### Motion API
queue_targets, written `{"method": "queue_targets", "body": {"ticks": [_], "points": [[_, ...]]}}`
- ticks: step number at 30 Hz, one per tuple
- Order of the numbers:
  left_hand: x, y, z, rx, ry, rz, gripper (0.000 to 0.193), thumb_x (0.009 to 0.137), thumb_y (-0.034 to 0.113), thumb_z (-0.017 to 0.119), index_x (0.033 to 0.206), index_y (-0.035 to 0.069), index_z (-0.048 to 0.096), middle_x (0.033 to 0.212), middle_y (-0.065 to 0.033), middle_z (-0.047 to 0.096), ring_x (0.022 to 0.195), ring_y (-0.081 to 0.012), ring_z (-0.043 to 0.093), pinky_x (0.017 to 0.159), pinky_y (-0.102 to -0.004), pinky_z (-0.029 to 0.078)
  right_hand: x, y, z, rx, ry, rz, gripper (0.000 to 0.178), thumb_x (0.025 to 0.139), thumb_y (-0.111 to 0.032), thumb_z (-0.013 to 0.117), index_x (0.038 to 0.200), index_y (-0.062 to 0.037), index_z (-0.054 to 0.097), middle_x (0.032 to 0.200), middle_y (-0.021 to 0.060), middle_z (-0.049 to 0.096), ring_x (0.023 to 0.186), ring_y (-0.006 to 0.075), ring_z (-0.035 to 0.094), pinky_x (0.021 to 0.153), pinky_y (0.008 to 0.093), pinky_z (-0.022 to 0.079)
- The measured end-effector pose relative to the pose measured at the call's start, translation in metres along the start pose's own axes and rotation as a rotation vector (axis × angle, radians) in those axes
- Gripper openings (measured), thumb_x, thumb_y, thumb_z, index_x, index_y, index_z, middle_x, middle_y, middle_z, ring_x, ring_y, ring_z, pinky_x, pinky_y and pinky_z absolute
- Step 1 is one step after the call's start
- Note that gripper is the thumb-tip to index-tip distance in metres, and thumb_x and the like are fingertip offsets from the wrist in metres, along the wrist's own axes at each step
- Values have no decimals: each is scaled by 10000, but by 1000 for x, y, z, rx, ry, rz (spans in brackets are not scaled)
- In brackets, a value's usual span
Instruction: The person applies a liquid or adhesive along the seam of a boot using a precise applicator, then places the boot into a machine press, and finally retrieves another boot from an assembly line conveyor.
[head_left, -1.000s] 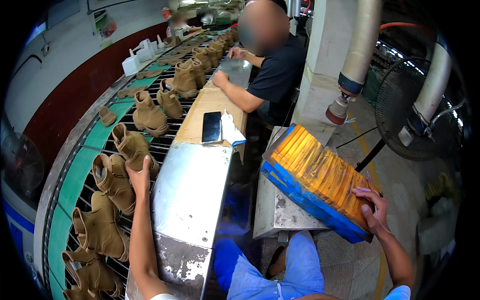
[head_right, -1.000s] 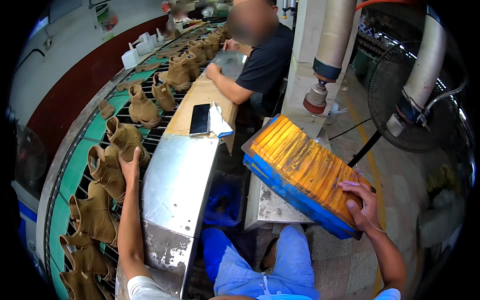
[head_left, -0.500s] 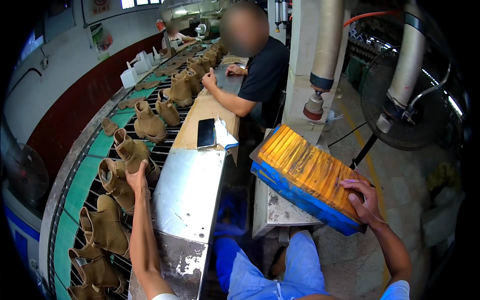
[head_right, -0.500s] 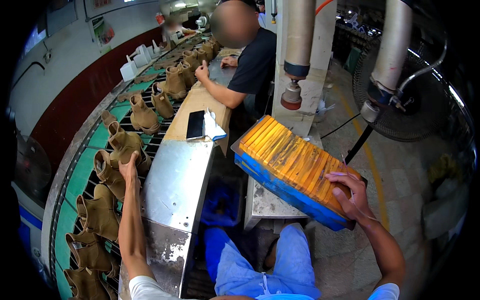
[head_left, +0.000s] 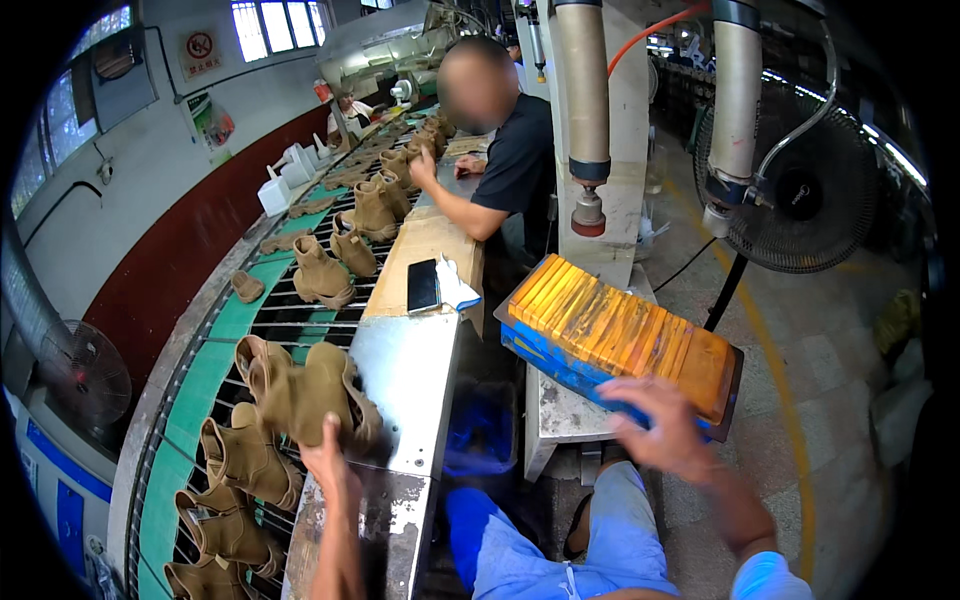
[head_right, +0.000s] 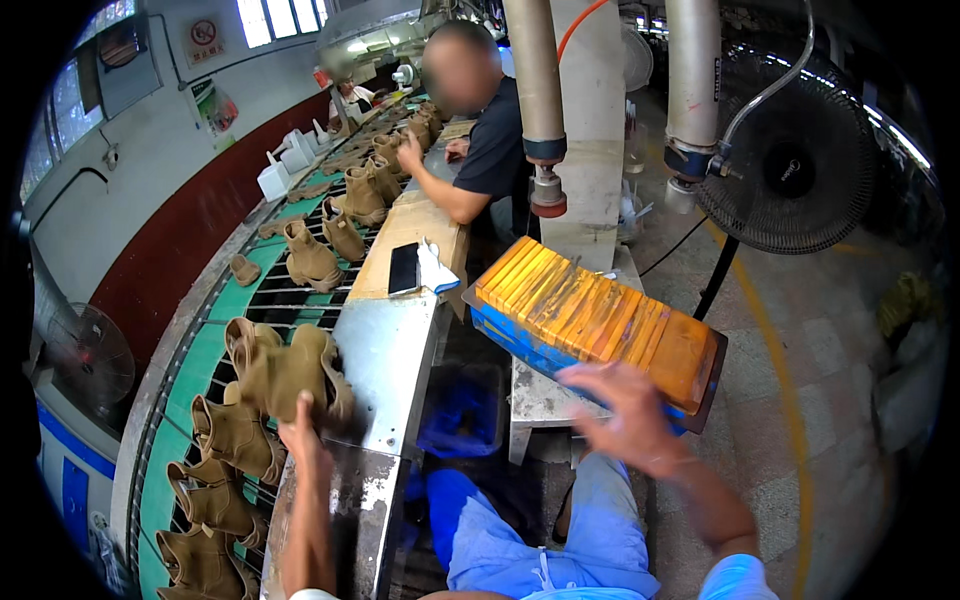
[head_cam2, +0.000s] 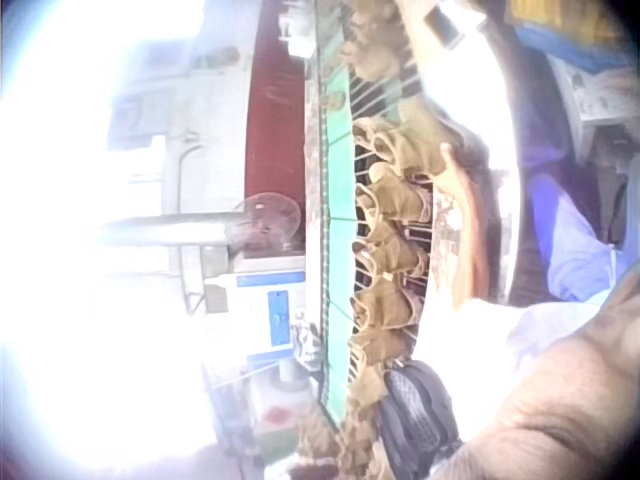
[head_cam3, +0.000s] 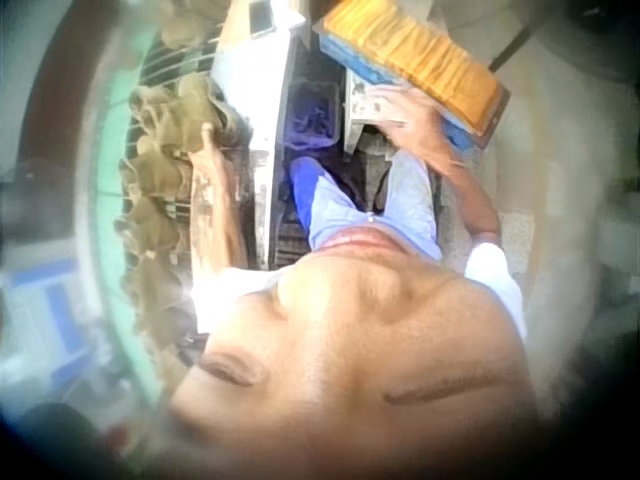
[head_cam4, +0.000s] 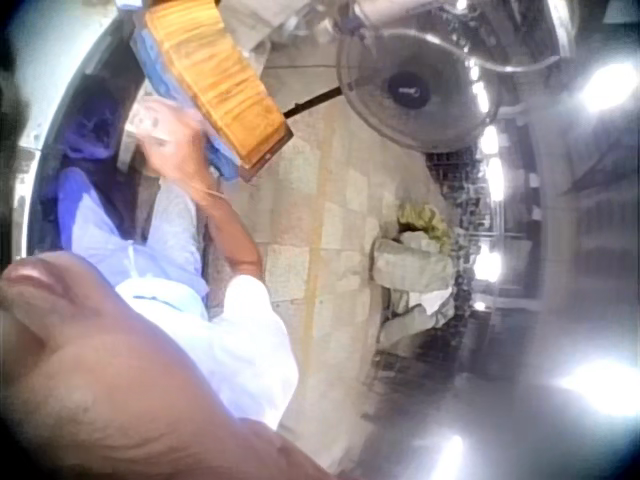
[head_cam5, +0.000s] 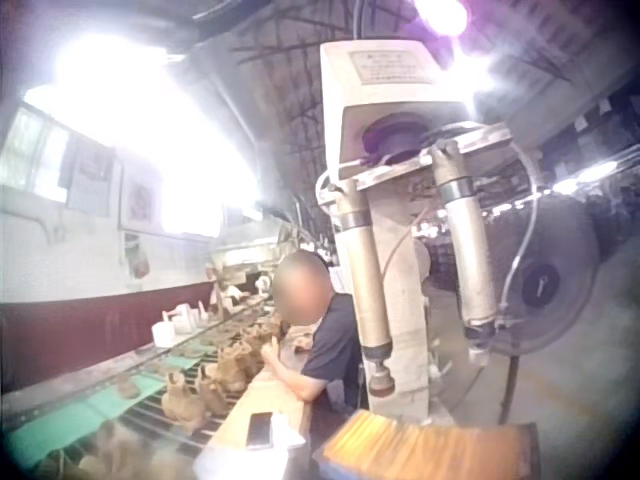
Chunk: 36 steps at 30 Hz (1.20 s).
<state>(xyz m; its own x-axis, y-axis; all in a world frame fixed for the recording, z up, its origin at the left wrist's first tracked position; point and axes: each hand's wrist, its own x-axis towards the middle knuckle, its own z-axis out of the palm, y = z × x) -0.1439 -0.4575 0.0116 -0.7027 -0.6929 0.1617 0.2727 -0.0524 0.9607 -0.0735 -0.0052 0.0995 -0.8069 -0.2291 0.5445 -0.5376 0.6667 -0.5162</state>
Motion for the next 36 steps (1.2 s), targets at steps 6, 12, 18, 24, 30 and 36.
{"method": "queue_targets", "body": {"ticks": [6,12,18,24,30,36], "points": [[-115,17,22,134,-16,138,716,917,180,813,1486,-50,445,1356,-177,606,1201,-280,598,1073,-403,456,49,-84,156,413,-204,-130,961,817,-590,816,1470,35,488,1391,280,612,1278,442,604,1065,465,493],[-115,-11,-5,75,-251,86,681,1049,187,594,1584,-42,241,1515,-210,471,1380,-277,497,1138,-373,423,84,-131,245,213,-69,47,879,745,-573,824,1305,56,574,1075,293,714,1014,413,728,899,495,576],[-38,-11,-5,-342,-225,-566,644,1073,490,474,1443,-37,453,1418,-240,556,1297,-337,571,1111,-436,460,76,-119,232,391,75,235,539,813,-535,752,1089,-73,732,896,193,769,810,394,754,743,497,599],[-81,26,20,-588,-458,-519,842,1025,730,368,1552,76,422,1553,-169,494,1425,-336,478,1192,-503,387,12,-89,209,713,172,232,644,811,-539,795,1182,-17,736,957,176,782,926,278,766,842,400,586],[-202,44,58,-473,-581,-377,912,1013,750,360,1616,69,291,1623,-119,410,1484,-293,396,1236,-442,298,-88,-57,92,894,222,219,888,772,-277,929,1488,6,486,1382,112,618,1242,193,598,1062,371,500],[-296,13,72,-522,-826,-524,1046,921,839,385,1628,77,276,1650,-97,373,1507,-283,362,1253,-461,263,-209,-47,16,525,274,487,909,738,-265,955,1479,-30,484,1375,102,613,1253,228,602,1068,391,498]]}}
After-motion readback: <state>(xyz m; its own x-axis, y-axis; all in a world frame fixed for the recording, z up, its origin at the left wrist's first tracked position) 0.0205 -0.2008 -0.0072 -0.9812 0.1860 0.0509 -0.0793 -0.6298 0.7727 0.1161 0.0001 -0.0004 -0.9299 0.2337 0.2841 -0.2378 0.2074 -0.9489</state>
